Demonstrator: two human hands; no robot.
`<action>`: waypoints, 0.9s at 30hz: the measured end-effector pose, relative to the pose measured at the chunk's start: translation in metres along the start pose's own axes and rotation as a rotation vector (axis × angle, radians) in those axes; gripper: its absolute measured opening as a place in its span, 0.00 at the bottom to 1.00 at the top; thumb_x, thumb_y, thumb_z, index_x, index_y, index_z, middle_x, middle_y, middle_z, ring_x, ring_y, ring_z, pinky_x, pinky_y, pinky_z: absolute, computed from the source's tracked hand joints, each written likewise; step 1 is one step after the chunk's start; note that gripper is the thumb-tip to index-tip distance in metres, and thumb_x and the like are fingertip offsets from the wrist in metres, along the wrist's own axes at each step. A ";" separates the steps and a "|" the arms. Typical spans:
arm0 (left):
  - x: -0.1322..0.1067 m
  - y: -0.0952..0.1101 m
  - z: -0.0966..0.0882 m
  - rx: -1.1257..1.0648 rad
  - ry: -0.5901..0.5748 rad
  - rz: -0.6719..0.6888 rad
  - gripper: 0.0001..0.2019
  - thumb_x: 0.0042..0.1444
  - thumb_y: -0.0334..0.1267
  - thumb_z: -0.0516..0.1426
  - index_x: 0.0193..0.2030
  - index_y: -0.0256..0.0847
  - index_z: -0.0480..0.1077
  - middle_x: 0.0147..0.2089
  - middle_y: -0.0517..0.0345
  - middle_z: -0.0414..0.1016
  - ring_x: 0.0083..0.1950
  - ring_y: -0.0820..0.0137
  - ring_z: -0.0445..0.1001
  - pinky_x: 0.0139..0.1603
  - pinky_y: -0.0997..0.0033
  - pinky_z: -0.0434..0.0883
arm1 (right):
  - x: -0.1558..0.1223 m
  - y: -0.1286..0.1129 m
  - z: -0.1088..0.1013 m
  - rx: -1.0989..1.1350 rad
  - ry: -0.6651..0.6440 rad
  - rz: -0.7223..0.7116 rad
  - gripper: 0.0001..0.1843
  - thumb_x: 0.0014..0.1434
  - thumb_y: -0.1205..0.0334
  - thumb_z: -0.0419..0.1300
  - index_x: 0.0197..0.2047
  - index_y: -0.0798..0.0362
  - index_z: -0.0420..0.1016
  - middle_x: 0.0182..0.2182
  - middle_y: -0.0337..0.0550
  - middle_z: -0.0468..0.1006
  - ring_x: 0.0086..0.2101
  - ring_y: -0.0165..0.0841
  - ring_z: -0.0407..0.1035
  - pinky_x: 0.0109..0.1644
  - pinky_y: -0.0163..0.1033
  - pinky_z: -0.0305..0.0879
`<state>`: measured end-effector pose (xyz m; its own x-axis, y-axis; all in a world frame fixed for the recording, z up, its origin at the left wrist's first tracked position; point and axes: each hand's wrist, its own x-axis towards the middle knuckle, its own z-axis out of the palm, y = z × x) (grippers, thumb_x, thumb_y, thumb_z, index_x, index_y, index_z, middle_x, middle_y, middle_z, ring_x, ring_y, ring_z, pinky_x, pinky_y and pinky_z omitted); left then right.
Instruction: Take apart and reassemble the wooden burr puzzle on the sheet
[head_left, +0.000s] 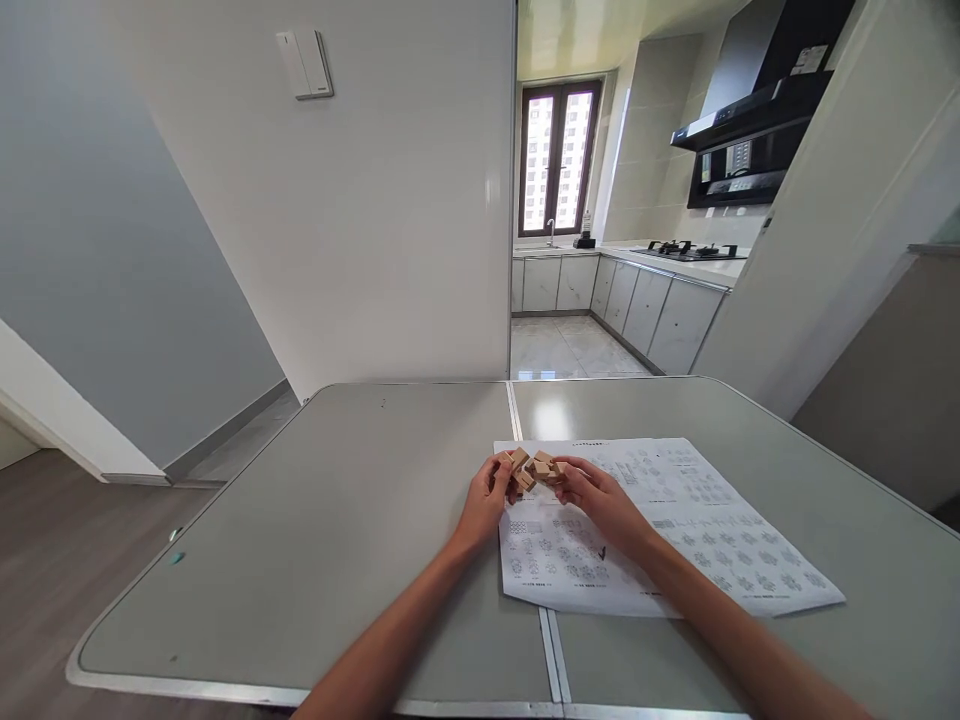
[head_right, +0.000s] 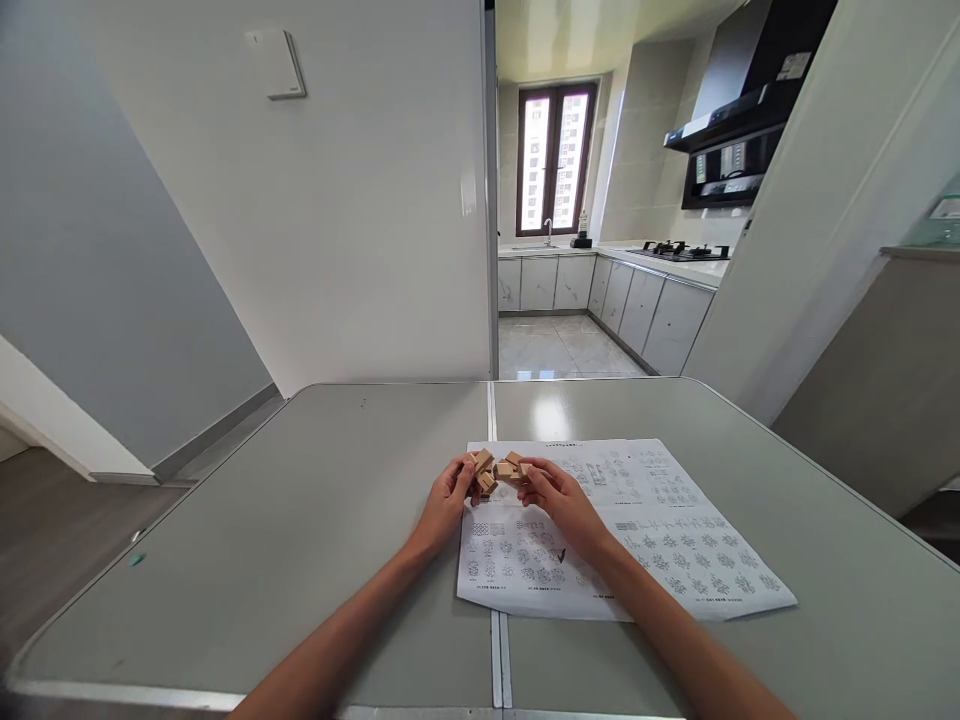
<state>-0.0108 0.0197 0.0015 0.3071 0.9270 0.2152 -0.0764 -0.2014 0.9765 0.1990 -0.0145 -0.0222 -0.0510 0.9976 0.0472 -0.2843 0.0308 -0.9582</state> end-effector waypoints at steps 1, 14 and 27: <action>0.000 0.000 0.000 -0.002 -0.012 0.001 0.27 0.66 0.61 0.54 0.52 0.36 0.73 0.32 0.60 0.70 0.30 0.73 0.64 0.36 0.71 0.66 | 0.000 0.000 0.000 0.040 -0.016 0.009 0.26 0.63 0.39 0.66 0.54 0.49 0.79 0.40 0.45 0.81 0.36 0.33 0.71 0.45 0.43 0.69; -0.007 -0.003 0.003 0.045 -0.251 -0.049 0.33 0.66 0.61 0.55 0.67 0.38 0.68 0.34 0.60 0.69 0.31 0.73 0.66 0.34 0.71 0.65 | -0.003 -0.002 0.008 -0.001 -0.134 0.092 0.34 0.63 0.35 0.63 0.63 0.49 0.74 0.32 0.39 0.71 0.30 0.32 0.63 0.37 0.40 0.63; -0.007 -0.005 0.005 0.044 -0.221 -0.048 0.31 0.65 0.61 0.57 0.63 0.38 0.65 0.39 0.58 0.71 0.28 0.75 0.66 0.31 0.72 0.64 | -0.007 -0.009 0.013 -0.206 -0.143 0.033 0.31 0.61 0.36 0.64 0.56 0.51 0.78 0.36 0.44 0.79 0.32 0.36 0.71 0.41 0.45 0.71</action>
<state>-0.0077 0.0126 -0.0046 0.5104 0.8449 0.1600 -0.0162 -0.1766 0.9842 0.1898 -0.0225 -0.0108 -0.1959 0.9798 0.0399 -0.0800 0.0246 -0.9965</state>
